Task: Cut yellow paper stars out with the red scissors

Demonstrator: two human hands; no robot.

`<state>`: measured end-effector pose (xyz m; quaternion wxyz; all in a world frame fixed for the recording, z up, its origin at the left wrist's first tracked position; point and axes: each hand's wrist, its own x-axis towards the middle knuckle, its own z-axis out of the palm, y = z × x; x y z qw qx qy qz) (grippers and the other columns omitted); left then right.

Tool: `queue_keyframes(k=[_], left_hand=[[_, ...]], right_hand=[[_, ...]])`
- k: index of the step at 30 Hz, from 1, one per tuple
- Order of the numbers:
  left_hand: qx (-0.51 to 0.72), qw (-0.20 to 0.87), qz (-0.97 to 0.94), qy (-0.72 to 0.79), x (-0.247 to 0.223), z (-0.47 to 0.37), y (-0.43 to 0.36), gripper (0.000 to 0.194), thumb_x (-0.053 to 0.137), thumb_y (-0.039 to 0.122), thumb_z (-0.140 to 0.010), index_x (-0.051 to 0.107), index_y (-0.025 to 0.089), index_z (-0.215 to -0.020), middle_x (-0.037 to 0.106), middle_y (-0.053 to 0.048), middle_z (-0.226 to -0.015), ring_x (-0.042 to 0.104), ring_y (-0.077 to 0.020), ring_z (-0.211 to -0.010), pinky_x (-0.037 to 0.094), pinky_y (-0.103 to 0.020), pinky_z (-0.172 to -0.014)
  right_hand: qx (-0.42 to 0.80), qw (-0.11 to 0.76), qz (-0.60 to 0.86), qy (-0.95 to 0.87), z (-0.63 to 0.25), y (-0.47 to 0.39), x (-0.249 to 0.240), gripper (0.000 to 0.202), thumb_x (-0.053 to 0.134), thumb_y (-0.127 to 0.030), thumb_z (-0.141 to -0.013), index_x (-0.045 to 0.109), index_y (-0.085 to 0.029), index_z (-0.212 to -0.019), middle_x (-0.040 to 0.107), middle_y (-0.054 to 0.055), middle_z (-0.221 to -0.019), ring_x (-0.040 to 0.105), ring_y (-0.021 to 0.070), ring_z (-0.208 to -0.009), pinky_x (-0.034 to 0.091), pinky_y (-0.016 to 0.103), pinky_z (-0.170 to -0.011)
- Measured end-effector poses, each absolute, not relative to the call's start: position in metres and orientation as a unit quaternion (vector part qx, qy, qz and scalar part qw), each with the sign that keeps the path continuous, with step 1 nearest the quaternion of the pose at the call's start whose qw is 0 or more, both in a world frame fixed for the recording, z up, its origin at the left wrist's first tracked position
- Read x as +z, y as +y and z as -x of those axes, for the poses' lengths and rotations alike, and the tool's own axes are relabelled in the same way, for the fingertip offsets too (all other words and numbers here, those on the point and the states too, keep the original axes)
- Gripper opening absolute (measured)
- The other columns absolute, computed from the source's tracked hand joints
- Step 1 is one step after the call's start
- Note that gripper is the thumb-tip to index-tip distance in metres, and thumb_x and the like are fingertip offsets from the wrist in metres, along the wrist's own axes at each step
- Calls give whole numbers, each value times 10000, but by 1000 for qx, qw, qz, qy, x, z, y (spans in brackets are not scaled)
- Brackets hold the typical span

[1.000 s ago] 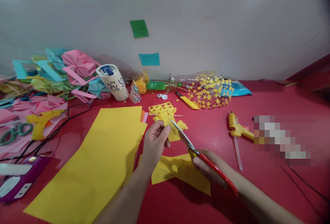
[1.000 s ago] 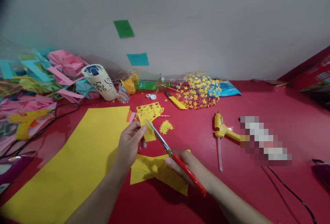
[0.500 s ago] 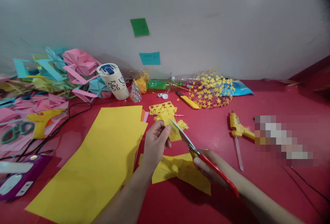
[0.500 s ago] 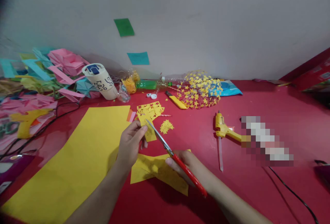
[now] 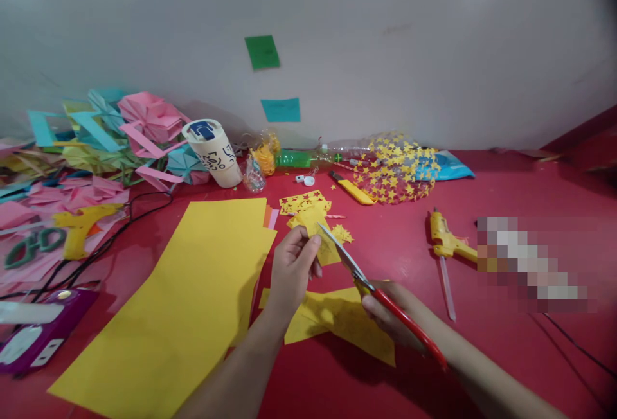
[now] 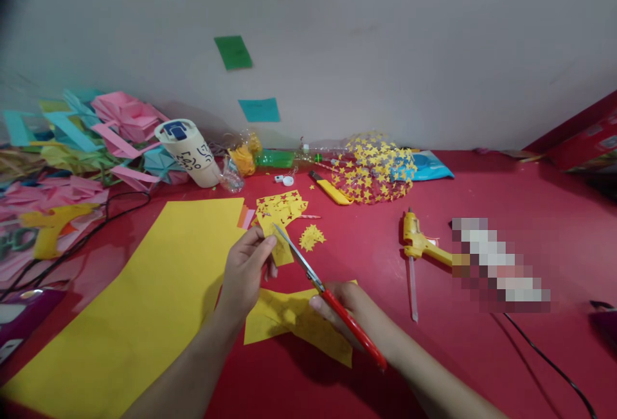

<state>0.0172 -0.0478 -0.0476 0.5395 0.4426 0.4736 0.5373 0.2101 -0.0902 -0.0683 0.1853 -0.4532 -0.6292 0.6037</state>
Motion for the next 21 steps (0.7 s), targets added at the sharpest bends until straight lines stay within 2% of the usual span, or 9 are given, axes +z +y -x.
queue_keyframes(k=[10, 21], left_hand=[[535, 547, -441, 469, -50, -17, -48, 228, 552, 311, -820, 434, 181, -674, 451, 75, -503, 462, -53, -354, 328, -168, -350], [540, 545, -434, 472, -47, -18, -48, 236, 556, 302, -814, 428, 183, -655, 425, 84, -472, 447, -53, -344, 319, -165, -349]], right_hand=[[600, 189, 451, -633, -208, -90, -64, 466, 382, -616, -870, 361, -196, -670, 291, -74, -551, 252, 69, -465, 202, 198, -408], [586, 175, 470, -637, -208, -88, -63, 440, 445, -584, -854, 351, -202, -657, 289, -72, -555, 264, 72, -467, 204, 199, -416]])
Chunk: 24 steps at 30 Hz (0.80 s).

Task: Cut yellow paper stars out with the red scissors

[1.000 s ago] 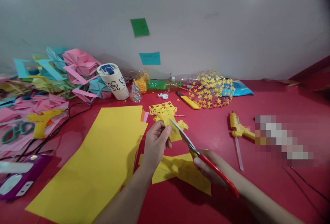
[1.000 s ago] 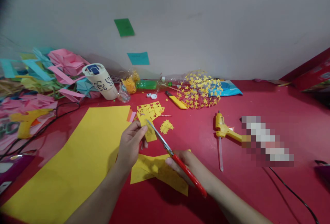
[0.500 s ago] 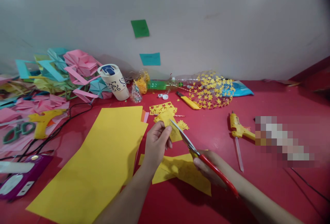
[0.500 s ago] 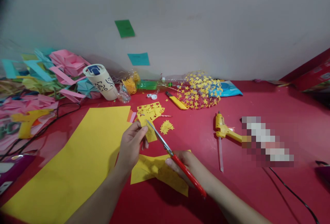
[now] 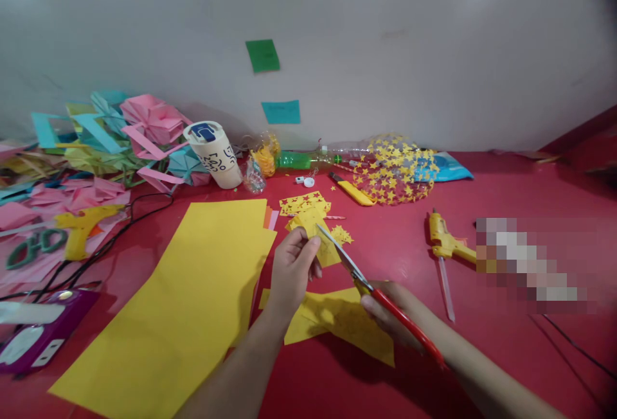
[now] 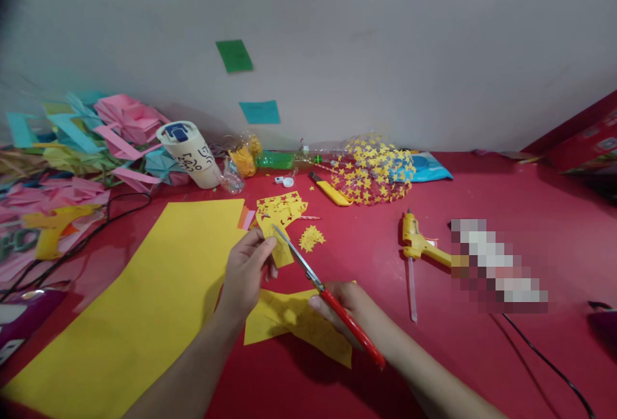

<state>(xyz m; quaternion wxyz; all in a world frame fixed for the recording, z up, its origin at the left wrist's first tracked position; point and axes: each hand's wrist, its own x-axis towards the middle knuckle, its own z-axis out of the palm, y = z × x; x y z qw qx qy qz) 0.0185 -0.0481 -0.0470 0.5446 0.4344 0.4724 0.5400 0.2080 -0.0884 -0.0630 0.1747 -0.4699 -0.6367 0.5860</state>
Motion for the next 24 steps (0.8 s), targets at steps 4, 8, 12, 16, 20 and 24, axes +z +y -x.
queue_keyframes(k=[4, 8, 12, 16, 20, 24], left_hand=[[544, 544, -423, 478, -43, -20, -48, 250, 565, 294, -798, 411, 184, -635, 412, 87, -466, 439, -49, -336, 310, -161, -345], [541, 547, -429, 473, -45, -18, -48, 266, 567, 294, -799, 396, 188, -625, 403, 89, -452, 440, -56, -338, 316, -165, -350], [532, 553, -448, 458, -49, -12, -46, 263, 570, 297, -803, 414, 185, -624, 419, 80, -469, 464, -66, -368, 332, -175, -368], [528, 539, -468, 459, -48, -5, -41, 241, 562, 304, -810, 471, 173, -629, 465, 61, -478, 473, -69, -399, 348, -179, -398], [540, 530, -466, 459, -49, 0, -38, 229, 569, 284, -805, 491, 170, -622, 486, 57, -458, 462, -66, -399, 349, -177, -409], [533, 546, -468, 447, -51, -2, -41, 176, 570, 279, -808, 541, 162, -681, 557, 37, -514, 468, -60, -407, 344, -175, -405]], right_hand=[[583, 173, 473, -637, -208, -88, -62, 444, 423, -580, -867, 355, -198, -651, 288, -73, -548, 265, 71, -467, 203, 199, -417], [582, 173, 475, -637, -208, -88, -60, 429, 453, -555, -864, 341, -202, -648, 286, -77, -549, 257, 69, -470, 201, 197, -421], [589, 157, 477, -633, -210, -86, -58, 422, 467, -548, -861, 347, -202, -652, 285, -78, -545, 266, 71, -472, 212, 193, -420], [576, 166, 459, -655, -214, -85, -61, 430, 498, -529, -858, 334, -199, -634, 276, -73, -570, 252, 74, -501, 210, 198, -434], [571, 183, 453, -659, -216, -86, -66, 435, 507, -551, -846, 356, -195, -646, 285, -71, -577, 254, 74, -500, 200, 201, -433], [614, 185, 448, -623, -215, -88, -66, 470, 427, -623, -850, 365, -197, -662, 308, -76, -531, 274, 60, -435, 193, 196, -401]])
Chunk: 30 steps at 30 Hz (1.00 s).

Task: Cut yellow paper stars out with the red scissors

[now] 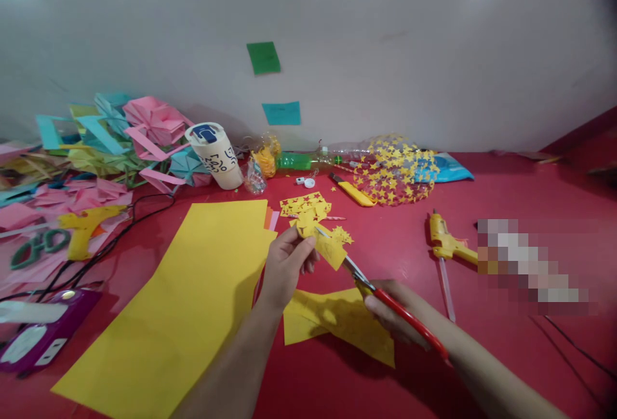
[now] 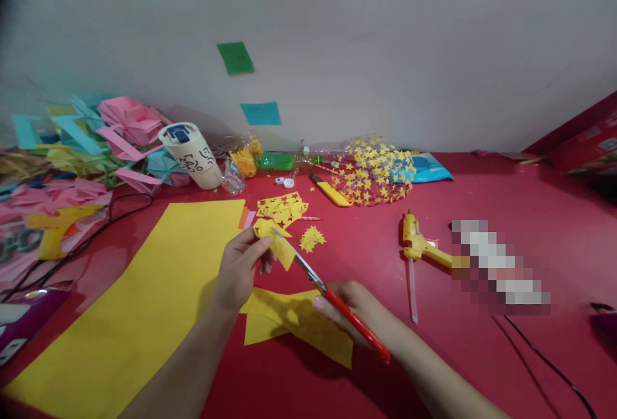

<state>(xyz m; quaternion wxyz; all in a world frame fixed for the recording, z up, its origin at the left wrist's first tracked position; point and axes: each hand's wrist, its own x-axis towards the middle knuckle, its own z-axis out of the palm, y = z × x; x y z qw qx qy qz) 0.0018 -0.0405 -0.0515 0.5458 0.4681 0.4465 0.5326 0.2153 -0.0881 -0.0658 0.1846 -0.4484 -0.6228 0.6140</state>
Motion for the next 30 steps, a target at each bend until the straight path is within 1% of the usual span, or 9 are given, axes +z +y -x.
queue_keyframes(k=[3, 5, 11, 14, 18, 24, 30], left_hand=[[536, 551, -463, 440, -51, -6, -44, 161, 562, 292, -817, 551, 163, -722, 583, 28, -548, 467, -58, -408, 343, -176, -402], [542, 551, -459, 439, -51, -8, -46, 151, 557, 286, -819, 550, 165, -729, 575, 33, -542, 459, -56, -406, 344, -173, -400], [531, 569, -443, 445, -52, -3, -43, 109, 580, 257, -769, 566, 169, -707, 527, 47, -494, 434, -56, -394, 331, -154, -371], [526, 575, -443, 443, -52, 1, -41, 100, 589, 249, -748, 573, 166, -695, 497, 50, -476, 405, -50, -382, 313, -147, -355], [530, 564, -448, 448, -52, 4, -41, 95, 588, 250, -738, 594, 164, -697, 485, 49, -473, 395, -48, -376, 306, -148, -351], [530, 555, -458, 449, -51, 4, -40, 102, 580, 249, -742, 596, 166, -684, 489, 48, -475, 399, -50, -377, 302, -150, -351], [528, 556, -455, 453, -52, 4, -40, 94, 576, 242, -737, 594, 170, -680, 490, 50, -468, 395, -49, -369, 295, -150, -348]], right_hand=[[643, 186, 427, -608, -214, -89, -64, 481, 419, -645, -840, 385, -191, -687, 310, -79, -528, 267, 52, -415, 188, 191, -386], [649, 191, 419, -605, -214, -90, -62, 488, 413, -656, -835, 385, -192, -688, 302, -83, -519, 257, 50, -408, 181, 190, -380], [606, 178, 420, -651, -216, -86, -51, 493, 404, -654, -834, 356, -202, -646, 326, -65, -530, 302, 75, -458, 230, 201, -412], [589, 176, 425, -664, -215, -85, -47, 495, 397, -659, -831, 345, -204, -645, 310, -56, -573, 288, 86, -499, 239, 208, -432], [574, 176, 423, -679, -215, -84, -50, 517, 381, -685, -822, 335, -205, -638, 282, -57, -586, 257, 90, -514, 215, 214, -439], [576, 165, 408, -688, -221, -84, -61, 465, 403, -610, -867, 350, -197, -660, 285, -62, -601, 256, 88, -519, 224, 214, -454], [575, 167, 409, -689, -221, -85, -60, 454, 404, -592, -875, 338, -199, -658, 282, -62, -603, 257, 89, -521, 228, 214, -450]])
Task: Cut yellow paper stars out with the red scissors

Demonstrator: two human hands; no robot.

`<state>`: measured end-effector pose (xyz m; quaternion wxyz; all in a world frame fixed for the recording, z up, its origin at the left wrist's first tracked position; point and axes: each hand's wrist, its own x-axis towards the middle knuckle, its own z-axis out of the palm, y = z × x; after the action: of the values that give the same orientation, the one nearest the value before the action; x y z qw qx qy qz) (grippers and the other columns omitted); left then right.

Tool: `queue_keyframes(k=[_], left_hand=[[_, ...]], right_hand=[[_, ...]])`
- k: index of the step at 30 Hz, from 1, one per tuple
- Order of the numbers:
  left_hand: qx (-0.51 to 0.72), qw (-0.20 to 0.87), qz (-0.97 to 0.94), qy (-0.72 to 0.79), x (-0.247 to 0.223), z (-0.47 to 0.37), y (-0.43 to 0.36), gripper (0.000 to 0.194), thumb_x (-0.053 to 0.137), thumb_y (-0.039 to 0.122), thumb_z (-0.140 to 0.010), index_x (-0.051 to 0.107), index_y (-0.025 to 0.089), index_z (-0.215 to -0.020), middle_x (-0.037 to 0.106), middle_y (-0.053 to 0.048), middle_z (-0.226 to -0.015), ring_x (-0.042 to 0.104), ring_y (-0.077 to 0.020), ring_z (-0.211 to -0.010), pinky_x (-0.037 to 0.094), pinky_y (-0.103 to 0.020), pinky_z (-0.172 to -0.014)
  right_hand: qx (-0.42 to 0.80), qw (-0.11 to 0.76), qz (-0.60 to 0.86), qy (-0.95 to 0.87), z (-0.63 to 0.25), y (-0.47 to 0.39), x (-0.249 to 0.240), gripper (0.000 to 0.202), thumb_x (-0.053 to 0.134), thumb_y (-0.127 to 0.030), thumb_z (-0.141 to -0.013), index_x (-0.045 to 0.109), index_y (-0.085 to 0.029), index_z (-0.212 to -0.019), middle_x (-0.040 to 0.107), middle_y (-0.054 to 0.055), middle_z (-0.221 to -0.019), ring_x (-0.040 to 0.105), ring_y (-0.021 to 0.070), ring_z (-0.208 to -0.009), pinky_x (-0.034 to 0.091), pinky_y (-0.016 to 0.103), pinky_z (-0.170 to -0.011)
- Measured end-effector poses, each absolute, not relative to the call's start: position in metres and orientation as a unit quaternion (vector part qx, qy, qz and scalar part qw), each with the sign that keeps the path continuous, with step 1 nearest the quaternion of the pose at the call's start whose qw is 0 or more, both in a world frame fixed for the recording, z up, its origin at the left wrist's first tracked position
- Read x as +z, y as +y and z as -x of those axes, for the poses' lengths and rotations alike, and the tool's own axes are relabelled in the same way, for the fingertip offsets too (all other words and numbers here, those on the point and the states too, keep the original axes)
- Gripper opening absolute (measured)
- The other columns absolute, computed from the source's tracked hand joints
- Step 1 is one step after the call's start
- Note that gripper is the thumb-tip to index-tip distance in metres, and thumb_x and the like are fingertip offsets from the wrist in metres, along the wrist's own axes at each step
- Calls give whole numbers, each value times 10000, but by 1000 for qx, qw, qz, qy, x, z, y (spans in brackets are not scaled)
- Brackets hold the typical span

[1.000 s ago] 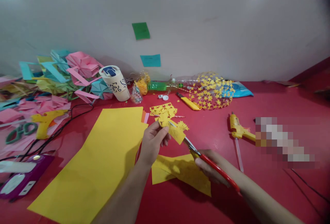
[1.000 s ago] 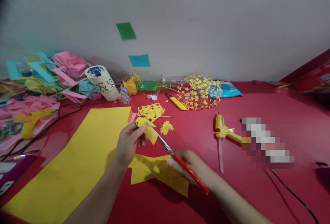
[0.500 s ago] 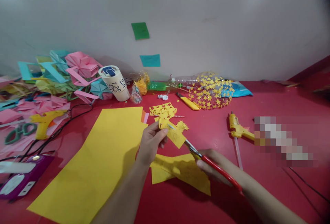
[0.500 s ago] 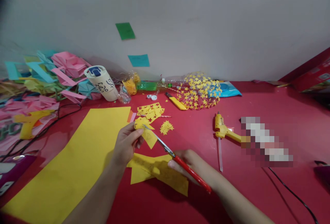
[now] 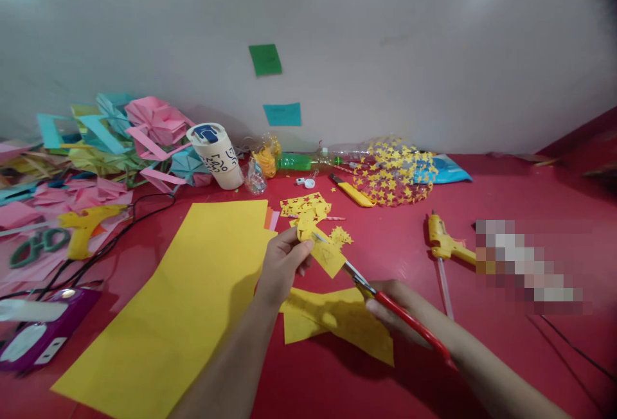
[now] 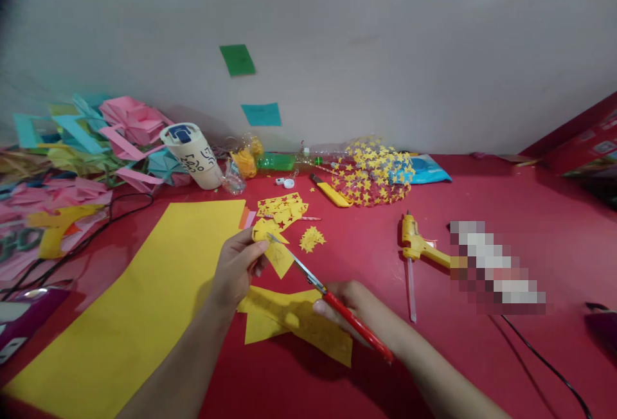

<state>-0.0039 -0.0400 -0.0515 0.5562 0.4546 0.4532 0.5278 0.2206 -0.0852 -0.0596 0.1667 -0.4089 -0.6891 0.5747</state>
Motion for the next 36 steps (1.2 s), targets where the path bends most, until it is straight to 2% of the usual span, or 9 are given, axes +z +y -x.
queue_keyframes(k=[11, 15, 21, 31, 36], left_hand=[[527, 563, -448, 453, -51, 2, -40, 129, 587, 275, -748, 577, 166, -681, 508, 46, -468, 408, -51, -371, 307, -155, -356], [533, 559, -454, 444, -51, -2, -43, 163, 578, 293, -784, 550, 164, -688, 546, 34, -508, 442, -56, -395, 335, -167, -388], [556, 546, -451, 435, -53, -12, -47, 195, 561, 289, -818, 524, 163, -674, 524, 45, -525, 441, -54, -418, 337, -174, -406], [561, 562, -444, 416, -58, -14, -47, 206, 554, 275, -832, 510, 162, -665, 513, 50, -516, 425, -55, -417, 319, -174, -386], [563, 564, -442, 413, -59, -14, -47, 200, 544, 256, -836, 506, 164, -663, 506, 54, -506, 416, -53, -407, 310, -171, -377]], right_hand=[[590, 168, 419, -669, -216, -85, -56, 464, 416, -612, -855, 341, -196, -662, 297, -66, -576, 268, 72, -491, 227, 191, -416], [620, 196, 417, -635, -210, -90, -61, 459, 420, -615, -853, 366, -194, -679, 326, -76, -531, 285, 52, -415, 220, 177, -364], [673, 229, 441, -548, -198, -103, -69, 489, 447, -661, -813, 387, -193, -683, 341, -94, -492, 298, 32, -352, 245, 143, -318], [651, 228, 482, -541, -190, -105, -63, 563, 393, -746, -760, 391, -201, -619, 325, -97, -406, 286, 39, -291, 226, 157, -282], [645, 228, 492, -539, -189, -104, -64, 513, 441, -695, -772, 365, -213, -614, 309, -101, -444, 254, 34, -308, 250, 149, -264]])
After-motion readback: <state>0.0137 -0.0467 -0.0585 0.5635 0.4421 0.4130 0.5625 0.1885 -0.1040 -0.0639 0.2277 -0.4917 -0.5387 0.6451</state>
